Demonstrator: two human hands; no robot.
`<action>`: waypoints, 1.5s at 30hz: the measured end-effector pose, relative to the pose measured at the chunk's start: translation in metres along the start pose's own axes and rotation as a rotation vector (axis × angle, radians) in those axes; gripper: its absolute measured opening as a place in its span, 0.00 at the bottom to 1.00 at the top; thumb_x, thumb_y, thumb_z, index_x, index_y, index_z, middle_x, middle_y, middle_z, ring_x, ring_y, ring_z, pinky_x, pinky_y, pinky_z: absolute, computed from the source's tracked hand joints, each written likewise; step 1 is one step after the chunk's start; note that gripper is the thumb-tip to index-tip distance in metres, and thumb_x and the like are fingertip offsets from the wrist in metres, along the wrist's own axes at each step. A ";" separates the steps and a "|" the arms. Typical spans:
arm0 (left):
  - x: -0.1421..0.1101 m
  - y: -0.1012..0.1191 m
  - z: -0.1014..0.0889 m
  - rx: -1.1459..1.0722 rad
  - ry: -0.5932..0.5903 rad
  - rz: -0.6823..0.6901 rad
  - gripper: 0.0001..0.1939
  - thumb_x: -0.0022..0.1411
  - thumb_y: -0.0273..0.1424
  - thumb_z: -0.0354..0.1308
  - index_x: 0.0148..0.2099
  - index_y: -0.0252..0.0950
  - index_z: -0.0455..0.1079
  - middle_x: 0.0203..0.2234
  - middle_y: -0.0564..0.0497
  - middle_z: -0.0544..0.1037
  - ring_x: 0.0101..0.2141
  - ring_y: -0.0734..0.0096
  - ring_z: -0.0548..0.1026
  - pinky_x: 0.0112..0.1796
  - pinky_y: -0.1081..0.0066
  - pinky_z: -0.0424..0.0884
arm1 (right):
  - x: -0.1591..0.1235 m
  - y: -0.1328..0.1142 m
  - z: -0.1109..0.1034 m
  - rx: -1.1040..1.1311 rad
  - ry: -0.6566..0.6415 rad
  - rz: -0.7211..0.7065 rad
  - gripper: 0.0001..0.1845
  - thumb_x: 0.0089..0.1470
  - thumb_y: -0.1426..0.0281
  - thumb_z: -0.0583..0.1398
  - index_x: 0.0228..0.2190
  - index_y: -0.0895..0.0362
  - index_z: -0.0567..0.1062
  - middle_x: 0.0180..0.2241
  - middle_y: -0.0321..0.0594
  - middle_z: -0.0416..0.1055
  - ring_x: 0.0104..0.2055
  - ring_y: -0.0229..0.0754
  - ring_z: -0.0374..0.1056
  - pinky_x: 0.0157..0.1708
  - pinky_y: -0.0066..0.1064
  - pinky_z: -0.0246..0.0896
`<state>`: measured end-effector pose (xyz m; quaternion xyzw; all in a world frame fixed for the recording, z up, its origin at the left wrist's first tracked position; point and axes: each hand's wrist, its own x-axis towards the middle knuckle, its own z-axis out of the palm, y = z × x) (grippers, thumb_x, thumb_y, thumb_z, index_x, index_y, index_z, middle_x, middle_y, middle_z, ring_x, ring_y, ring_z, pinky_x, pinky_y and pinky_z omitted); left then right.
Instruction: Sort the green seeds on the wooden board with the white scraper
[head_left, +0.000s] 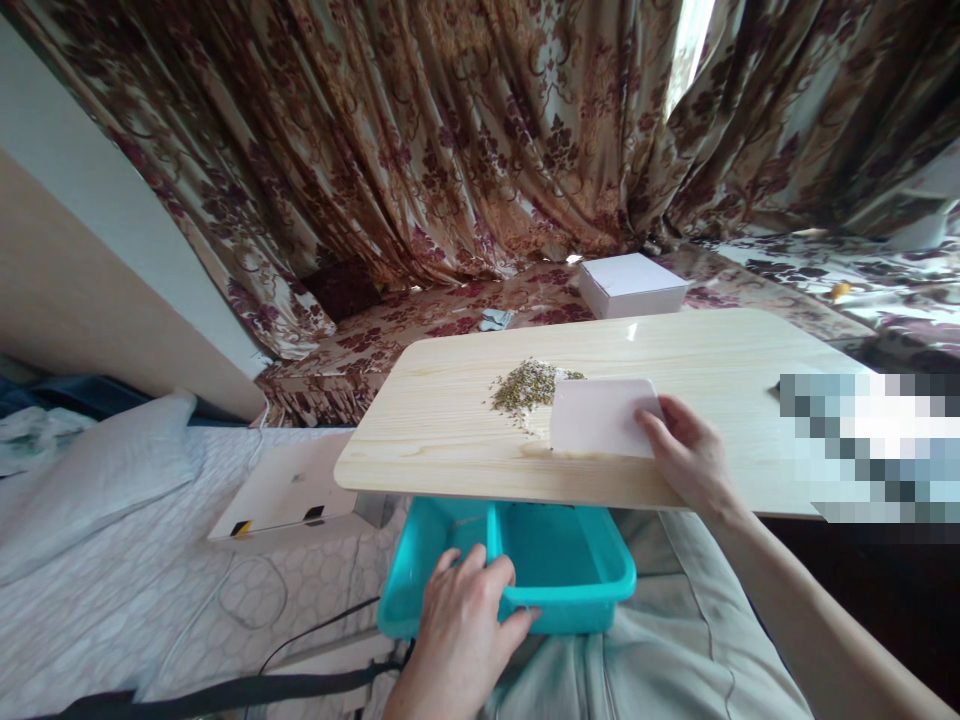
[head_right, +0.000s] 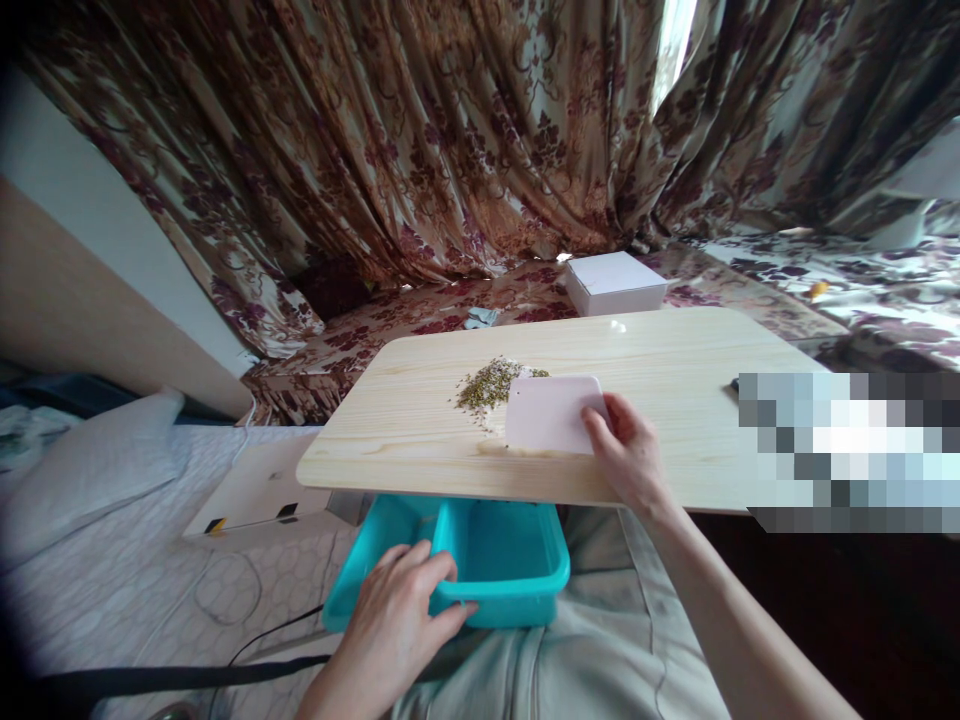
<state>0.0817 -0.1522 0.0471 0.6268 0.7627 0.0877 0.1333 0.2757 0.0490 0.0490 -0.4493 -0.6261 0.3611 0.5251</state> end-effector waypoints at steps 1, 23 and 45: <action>0.000 0.000 0.000 -0.001 -0.001 0.001 0.05 0.54 0.35 0.63 0.32 0.41 0.70 0.31 0.54 0.72 0.37 0.62 0.70 0.45 0.61 0.61 | 0.000 -0.001 0.000 0.016 0.001 0.003 0.07 0.48 0.64 0.58 0.27 0.56 0.71 0.23 0.34 0.66 0.25 0.37 0.61 0.23 0.27 0.55; 0.000 0.000 -0.002 0.010 -0.009 0.004 0.06 0.53 0.35 0.63 0.32 0.41 0.70 0.30 0.54 0.72 0.37 0.62 0.70 0.44 0.62 0.61 | -0.002 0.001 0.000 0.015 -0.053 -0.042 0.09 0.50 0.63 0.58 0.30 0.55 0.72 0.24 0.36 0.68 0.26 0.38 0.63 0.22 0.27 0.57; 0.000 0.000 -0.001 0.015 0.004 0.011 0.06 0.54 0.35 0.63 0.32 0.41 0.70 0.30 0.54 0.73 0.37 0.62 0.70 0.44 0.63 0.61 | -0.004 -0.006 0.010 -0.047 -0.175 -0.122 0.10 0.52 0.61 0.58 0.32 0.54 0.73 0.29 0.37 0.74 0.30 0.39 0.68 0.29 0.28 0.64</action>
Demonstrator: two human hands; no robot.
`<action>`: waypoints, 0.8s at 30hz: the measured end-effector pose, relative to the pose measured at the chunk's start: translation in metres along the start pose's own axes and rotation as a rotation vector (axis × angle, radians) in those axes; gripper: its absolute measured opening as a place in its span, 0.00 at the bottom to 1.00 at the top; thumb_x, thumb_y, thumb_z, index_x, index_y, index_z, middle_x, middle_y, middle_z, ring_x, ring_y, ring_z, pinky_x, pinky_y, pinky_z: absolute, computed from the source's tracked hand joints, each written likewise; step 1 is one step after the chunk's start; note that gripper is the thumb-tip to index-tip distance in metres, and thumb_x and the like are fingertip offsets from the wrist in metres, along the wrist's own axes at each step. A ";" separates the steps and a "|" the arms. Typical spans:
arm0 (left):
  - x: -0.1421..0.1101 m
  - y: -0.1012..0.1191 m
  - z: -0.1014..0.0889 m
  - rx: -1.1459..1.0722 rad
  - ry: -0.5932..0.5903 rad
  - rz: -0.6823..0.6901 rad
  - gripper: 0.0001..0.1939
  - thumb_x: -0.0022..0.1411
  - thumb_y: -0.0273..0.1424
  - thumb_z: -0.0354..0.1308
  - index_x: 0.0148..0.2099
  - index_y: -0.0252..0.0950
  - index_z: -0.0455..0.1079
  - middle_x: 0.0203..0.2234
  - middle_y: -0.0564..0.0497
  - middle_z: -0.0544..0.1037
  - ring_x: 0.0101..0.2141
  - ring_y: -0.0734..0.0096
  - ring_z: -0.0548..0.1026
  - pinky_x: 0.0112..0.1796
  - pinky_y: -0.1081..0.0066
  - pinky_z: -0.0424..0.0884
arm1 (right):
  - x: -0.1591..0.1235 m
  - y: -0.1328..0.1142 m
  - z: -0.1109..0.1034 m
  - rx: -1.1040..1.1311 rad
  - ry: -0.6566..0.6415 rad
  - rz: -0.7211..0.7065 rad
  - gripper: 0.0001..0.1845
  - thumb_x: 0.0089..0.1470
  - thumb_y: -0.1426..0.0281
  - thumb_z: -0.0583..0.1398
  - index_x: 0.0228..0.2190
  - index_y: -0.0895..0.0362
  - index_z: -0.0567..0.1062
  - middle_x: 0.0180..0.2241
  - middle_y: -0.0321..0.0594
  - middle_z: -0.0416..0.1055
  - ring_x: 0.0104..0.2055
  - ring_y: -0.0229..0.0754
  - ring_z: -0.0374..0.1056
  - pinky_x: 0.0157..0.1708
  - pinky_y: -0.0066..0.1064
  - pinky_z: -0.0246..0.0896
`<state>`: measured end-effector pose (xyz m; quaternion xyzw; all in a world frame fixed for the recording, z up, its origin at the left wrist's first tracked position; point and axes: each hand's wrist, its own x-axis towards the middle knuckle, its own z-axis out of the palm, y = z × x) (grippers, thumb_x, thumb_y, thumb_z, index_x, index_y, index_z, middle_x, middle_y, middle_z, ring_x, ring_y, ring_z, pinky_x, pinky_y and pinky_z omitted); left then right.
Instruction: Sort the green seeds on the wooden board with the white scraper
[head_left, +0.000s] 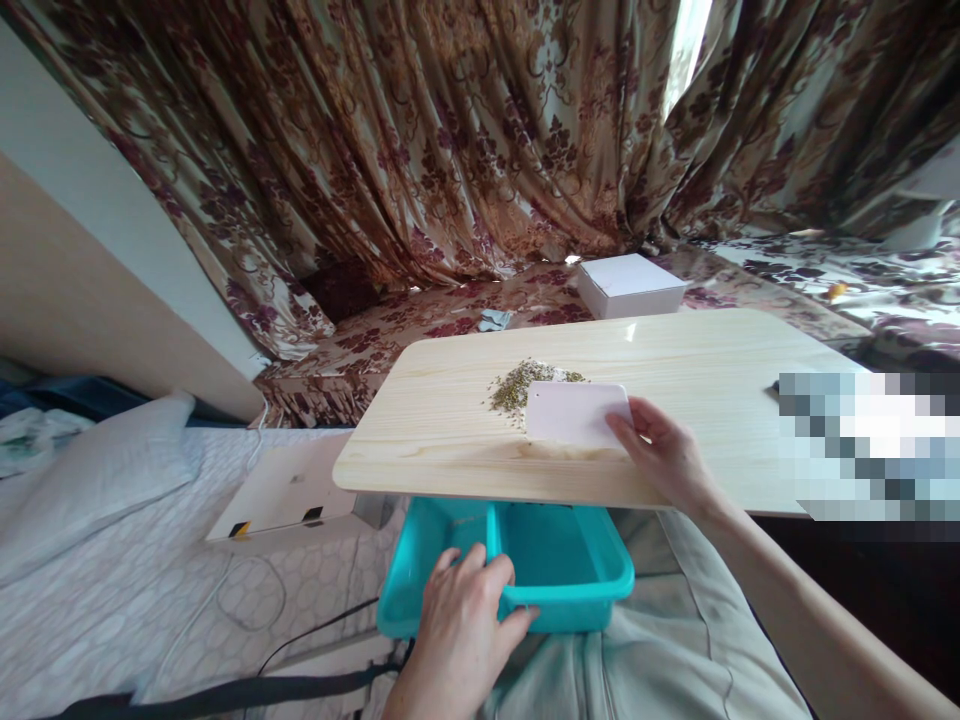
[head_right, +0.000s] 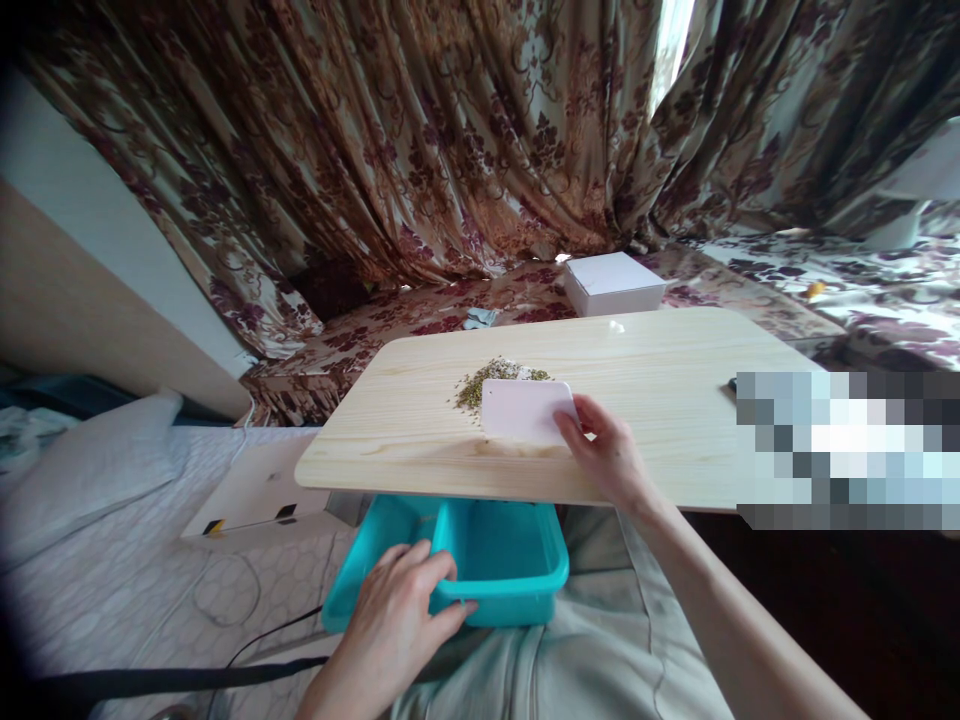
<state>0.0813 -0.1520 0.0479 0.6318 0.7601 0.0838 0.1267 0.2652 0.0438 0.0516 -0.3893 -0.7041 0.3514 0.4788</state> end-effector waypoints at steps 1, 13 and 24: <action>0.000 0.000 0.000 -0.003 0.001 0.001 0.06 0.54 0.35 0.63 0.32 0.41 0.69 0.30 0.54 0.73 0.37 0.62 0.70 0.44 0.63 0.61 | 0.000 0.000 0.001 0.001 -0.010 -0.004 0.10 0.52 0.61 0.58 0.32 0.54 0.74 0.29 0.37 0.74 0.30 0.40 0.68 0.30 0.28 0.64; 0.001 0.002 -0.002 -0.012 -0.030 -0.016 0.06 0.54 0.36 0.63 0.33 0.41 0.70 0.31 0.54 0.73 0.38 0.61 0.70 0.45 0.62 0.61 | -0.001 -0.001 0.001 -0.036 -0.046 -0.063 0.10 0.53 0.62 0.58 0.32 0.56 0.73 0.25 0.37 0.72 0.29 0.39 0.68 0.27 0.27 0.64; 0.000 0.001 -0.001 -0.004 -0.014 -0.006 0.06 0.54 0.35 0.62 0.32 0.41 0.70 0.31 0.54 0.73 0.37 0.61 0.70 0.43 0.62 0.62 | -0.006 -0.003 -0.002 0.092 -0.182 0.022 0.10 0.51 0.62 0.59 0.30 0.56 0.72 0.26 0.37 0.71 0.29 0.40 0.67 0.26 0.27 0.62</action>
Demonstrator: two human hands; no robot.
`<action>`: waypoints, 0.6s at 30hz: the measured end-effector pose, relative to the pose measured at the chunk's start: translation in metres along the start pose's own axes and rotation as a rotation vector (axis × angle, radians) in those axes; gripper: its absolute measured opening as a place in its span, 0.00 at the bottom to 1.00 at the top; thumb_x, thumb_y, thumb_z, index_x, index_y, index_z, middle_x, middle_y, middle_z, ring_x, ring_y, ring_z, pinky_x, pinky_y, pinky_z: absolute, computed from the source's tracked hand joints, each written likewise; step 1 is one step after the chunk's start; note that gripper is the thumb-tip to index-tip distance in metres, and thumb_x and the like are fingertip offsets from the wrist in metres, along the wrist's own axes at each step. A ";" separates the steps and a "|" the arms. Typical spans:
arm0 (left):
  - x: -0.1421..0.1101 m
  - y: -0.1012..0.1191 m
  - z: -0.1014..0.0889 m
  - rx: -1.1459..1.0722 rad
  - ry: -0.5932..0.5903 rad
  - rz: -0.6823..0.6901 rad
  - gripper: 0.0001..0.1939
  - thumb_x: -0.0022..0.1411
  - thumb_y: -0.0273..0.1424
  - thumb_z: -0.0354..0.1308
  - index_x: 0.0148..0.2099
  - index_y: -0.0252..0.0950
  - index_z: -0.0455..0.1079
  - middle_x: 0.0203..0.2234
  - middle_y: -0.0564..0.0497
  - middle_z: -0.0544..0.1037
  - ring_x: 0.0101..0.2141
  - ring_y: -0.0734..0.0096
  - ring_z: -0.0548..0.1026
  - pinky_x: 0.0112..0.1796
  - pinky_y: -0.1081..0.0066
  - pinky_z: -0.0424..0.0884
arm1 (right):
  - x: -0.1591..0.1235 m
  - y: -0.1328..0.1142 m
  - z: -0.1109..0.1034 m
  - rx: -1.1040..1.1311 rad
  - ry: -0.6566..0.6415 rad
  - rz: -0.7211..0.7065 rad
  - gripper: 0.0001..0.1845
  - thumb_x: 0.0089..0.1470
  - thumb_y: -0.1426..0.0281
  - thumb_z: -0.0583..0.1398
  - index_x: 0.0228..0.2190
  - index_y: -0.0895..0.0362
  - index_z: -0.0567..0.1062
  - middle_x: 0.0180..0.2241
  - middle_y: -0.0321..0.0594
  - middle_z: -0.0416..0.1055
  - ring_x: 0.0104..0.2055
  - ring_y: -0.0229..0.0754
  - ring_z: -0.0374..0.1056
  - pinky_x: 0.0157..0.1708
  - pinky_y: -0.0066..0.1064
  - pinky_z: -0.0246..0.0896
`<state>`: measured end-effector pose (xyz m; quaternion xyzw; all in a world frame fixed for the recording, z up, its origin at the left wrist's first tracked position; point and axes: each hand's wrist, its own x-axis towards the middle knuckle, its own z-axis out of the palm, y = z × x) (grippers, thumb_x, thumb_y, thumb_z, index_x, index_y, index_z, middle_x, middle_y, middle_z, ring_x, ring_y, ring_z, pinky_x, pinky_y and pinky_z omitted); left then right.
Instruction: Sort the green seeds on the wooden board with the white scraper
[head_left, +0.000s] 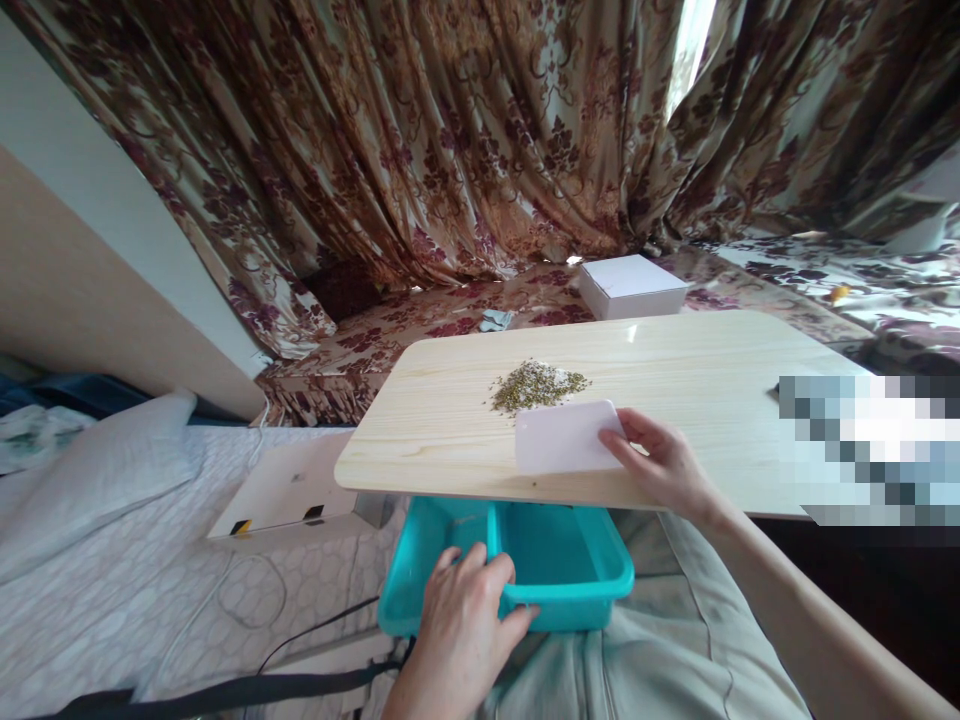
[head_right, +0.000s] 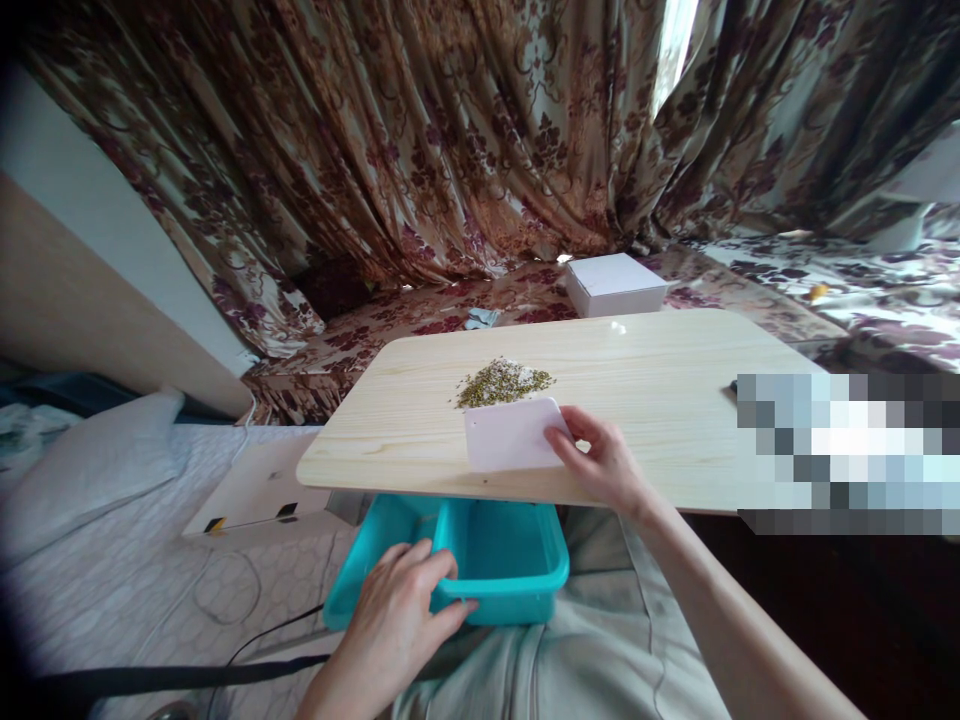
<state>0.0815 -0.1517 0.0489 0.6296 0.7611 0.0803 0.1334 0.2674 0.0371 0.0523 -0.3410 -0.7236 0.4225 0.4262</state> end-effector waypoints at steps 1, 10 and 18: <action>0.000 0.000 0.000 -0.002 0.001 0.000 0.05 0.54 0.35 0.62 0.32 0.41 0.70 0.31 0.54 0.72 0.37 0.62 0.70 0.44 0.62 0.62 | -0.001 -0.001 -0.001 0.041 -0.016 0.025 0.10 0.50 0.62 0.60 0.30 0.56 0.73 0.26 0.37 0.71 0.29 0.40 0.67 0.25 0.27 0.61; 0.004 0.013 0.002 0.025 -0.020 0.074 0.07 0.56 0.37 0.61 0.32 0.40 0.70 0.30 0.53 0.72 0.38 0.64 0.71 0.50 0.59 0.60 | 0.007 0.007 -0.007 0.121 0.364 0.080 0.12 0.45 0.61 0.62 0.29 0.56 0.73 0.27 0.38 0.73 0.29 0.40 0.67 0.28 0.29 0.63; 0.018 0.057 0.007 0.076 -0.096 0.311 0.10 0.57 0.42 0.61 0.35 0.41 0.72 0.32 0.52 0.72 0.38 0.66 0.72 0.55 0.58 0.57 | -0.001 0.015 -0.020 -0.184 0.335 0.086 0.07 0.46 0.64 0.59 0.26 0.55 0.70 0.22 0.36 0.70 0.24 0.38 0.65 0.22 0.26 0.59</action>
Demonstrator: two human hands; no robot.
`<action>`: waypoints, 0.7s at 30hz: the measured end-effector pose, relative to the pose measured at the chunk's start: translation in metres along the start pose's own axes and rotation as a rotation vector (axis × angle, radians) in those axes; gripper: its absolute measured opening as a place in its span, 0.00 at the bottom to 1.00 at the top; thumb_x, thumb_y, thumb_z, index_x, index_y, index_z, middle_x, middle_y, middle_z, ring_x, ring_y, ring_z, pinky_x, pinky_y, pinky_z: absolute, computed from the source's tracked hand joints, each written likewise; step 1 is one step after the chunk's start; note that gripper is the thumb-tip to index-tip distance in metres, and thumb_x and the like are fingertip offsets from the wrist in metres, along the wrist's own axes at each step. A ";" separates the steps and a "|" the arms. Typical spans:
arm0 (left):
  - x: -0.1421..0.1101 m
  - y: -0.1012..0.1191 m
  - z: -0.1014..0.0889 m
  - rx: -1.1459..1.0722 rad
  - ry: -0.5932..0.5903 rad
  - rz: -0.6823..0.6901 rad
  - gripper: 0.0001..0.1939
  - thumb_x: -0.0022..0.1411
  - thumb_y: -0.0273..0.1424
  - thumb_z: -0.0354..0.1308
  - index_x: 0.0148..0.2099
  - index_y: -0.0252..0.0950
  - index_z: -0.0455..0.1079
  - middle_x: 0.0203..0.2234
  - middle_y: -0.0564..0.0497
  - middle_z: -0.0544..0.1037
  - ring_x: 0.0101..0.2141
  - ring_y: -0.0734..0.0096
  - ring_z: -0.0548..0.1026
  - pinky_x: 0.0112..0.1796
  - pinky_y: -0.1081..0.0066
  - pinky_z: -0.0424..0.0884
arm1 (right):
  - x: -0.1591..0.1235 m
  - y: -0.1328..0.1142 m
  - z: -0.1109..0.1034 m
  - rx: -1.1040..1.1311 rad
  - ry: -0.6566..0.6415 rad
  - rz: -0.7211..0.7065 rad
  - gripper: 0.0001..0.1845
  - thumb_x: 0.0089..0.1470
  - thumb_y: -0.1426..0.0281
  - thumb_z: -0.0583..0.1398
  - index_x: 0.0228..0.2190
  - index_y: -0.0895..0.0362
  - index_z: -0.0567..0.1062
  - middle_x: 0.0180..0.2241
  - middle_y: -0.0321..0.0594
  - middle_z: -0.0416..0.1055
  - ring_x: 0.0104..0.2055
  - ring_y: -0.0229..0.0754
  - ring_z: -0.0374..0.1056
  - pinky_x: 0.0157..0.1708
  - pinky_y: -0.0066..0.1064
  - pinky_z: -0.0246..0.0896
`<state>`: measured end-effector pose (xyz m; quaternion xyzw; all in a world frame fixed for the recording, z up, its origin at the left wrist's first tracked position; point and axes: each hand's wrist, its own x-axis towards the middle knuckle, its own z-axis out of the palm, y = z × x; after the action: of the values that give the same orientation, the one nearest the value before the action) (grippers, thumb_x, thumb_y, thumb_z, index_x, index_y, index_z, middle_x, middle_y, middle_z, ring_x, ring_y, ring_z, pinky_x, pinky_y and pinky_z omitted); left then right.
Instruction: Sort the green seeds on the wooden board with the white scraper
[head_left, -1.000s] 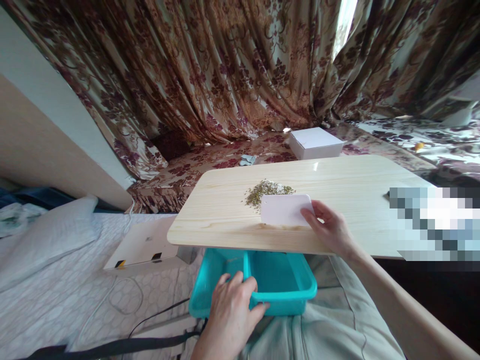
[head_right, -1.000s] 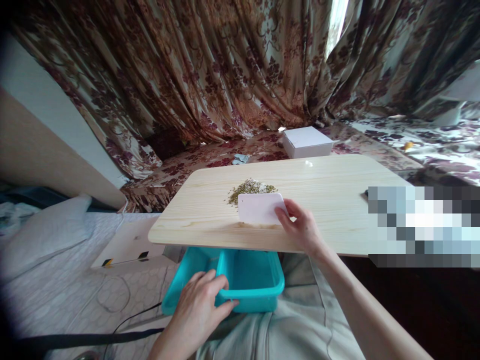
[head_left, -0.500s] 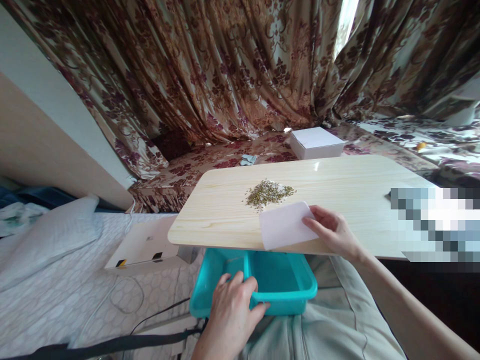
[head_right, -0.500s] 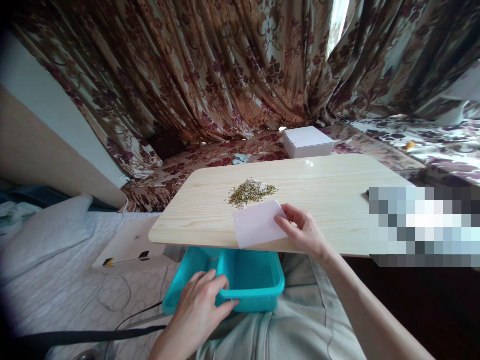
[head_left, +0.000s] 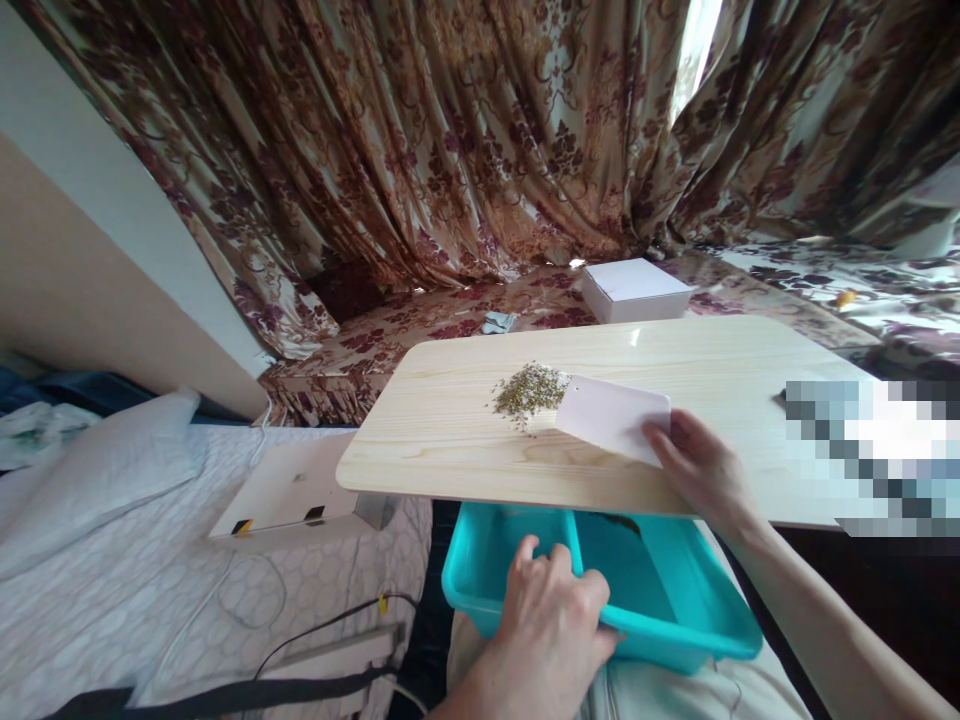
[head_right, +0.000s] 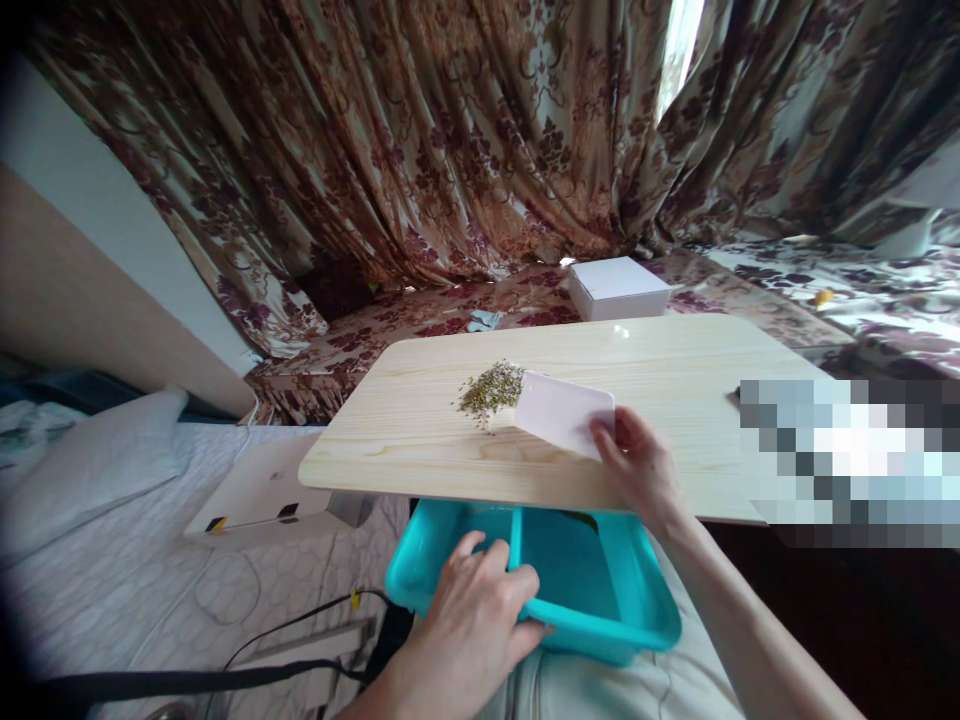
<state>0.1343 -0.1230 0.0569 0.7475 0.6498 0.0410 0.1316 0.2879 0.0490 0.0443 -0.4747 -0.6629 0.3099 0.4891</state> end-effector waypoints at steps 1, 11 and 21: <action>0.003 0.003 0.000 0.008 -0.006 0.023 0.11 0.57 0.42 0.60 0.36 0.41 0.72 0.32 0.51 0.72 0.38 0.66 0.72 0.55 0.58 0.57 | -0.001 0.000 0.000 -0.019 -0.008 -0.002 0.07 0.47 0.64 0.59 0.26 0.55 0.70 0.21 0.36 0.70 0.24 0.37 0.64 0.22 0.26 0.58; 0.005 0.008 -0.007 0.037 -0.027 0.044 0.12 0.58 0.42 0.59 0.38 0.39 0.72 0.34 0.50 0.73 0.40 0.64 0.72 0.55 0.57 0.58 | -0.017 -0.010 0.015 0.108 -0.232 0.013 0.11 0.51 0.61 0.58 0.25 0.55 0.67 0.20 0.33 0.61 0.22 0.34 0.56 0.18 0.25 0.51; 0.005 0.008 -0.006 0.028 -0.014 0.028 0.13 0.57 0.43 0.60 0.38 0.39 0.72 0.34 0.48 0.74 0.40 0.62 0.72 0.54 0.56 0.58 | -0.036 -0.032 0.013 0.146 -0.407 -0.022 0.12 0.51 0.60 0.59 0.23 0.55 0.68 0.21 0.35 0.66 0.25 0.37 0.63 0.20 0.25 0.59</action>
<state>0.1412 -0.1184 0.0636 0.7585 0.6389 0.0284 0.1251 0.2677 0.0046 0.0551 -0.3584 -0.7290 0.4412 0.3815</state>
